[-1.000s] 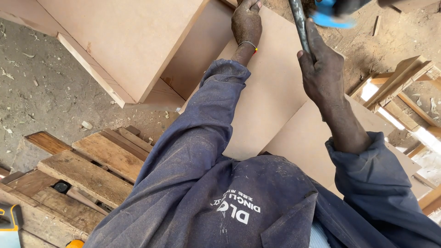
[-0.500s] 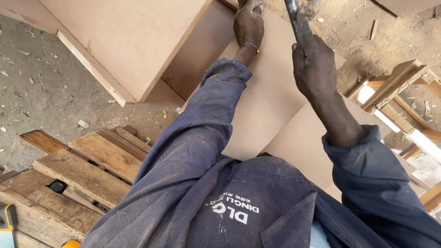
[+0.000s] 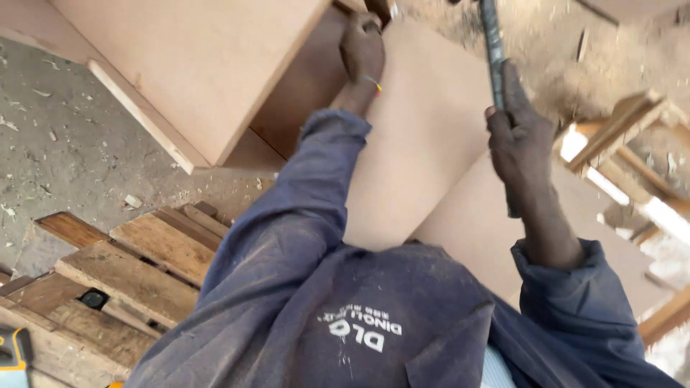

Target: The person is assembling a wooden cabinet by hammering nails into the panels and aligning the pieces.

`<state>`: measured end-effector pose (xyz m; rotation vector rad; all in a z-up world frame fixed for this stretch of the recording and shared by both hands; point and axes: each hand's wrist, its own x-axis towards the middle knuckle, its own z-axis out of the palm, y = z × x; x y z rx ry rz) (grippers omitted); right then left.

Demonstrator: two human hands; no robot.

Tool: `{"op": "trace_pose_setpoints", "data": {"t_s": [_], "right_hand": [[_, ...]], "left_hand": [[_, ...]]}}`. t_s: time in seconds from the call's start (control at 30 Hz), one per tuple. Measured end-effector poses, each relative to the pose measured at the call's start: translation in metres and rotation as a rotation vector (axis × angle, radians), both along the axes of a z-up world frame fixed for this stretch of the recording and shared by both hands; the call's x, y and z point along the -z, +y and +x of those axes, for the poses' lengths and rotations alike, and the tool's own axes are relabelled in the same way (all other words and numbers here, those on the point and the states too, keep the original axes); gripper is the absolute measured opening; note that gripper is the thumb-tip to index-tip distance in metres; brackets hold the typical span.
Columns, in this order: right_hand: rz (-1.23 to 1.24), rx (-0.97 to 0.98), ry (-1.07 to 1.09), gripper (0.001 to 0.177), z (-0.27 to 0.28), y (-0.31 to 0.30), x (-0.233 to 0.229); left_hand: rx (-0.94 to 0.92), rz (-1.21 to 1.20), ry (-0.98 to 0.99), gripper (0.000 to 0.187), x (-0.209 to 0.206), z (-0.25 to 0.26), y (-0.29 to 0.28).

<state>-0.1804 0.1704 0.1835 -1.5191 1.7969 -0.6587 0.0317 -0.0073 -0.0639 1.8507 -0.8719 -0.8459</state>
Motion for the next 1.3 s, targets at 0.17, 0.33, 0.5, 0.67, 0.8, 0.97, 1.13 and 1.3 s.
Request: {"op": "trace_pose_setpoints", "data": {"t_s": [0.17, 0.33, 0.5, 0.67, 0.8, 0.97, 1.13, 1.3], "right_hand": [[0.146, 0.288, -0.142, 0.060, -0.036, 0.032, -0.027], [0.141, 0.430, -0.207, 0.062, -0.071, 0.066, -0.026], [0.095, 0.445, -0.275, 0.061, -0.085, 0.086, -0.016], [0.108, 0.466, -0.339, 0.065, -0.083, 0.093, -0.013], [0.127, 0.502, -0.401, 0.069, -0.074, 0.100, -0.008], [0.165, 0.570, -0.477, 0.068, -0.070, 0.112, 0.008], [0.147, 0.595, -0.474, 0.070, -0.070, 0.118, 0.002], [0.035, 0.552, -0.467, 0.074, -0.063, 0.126, -0.016]], "left_hand": [[0.331, 0.154, -0.185, 0.031, 0.018, 0.014, -0.023], [0.817, -0.275, -1.108, 0.020, 0.080, 0.024, -0.041], [0.647, 0.129, -0.284, 0.046, 0.006, 0.020, -0.019], [0.608, 0.154, -0.310, 0.034, 0.027, 0.019, -0.025], [0.581, 0.087, -0.301, 0.028, 0.025, 0.020, -0.025], [0.571, 0.242, -0.213, 0.028, -0.011, 0.017, -0.005], [0.589, 0.236, -0.196, 0.026, -0.021, 0.015, -0.008], [-0.248, 0.130, 0.168, 0.026, -0.080, 0.007, 0.012]]}}
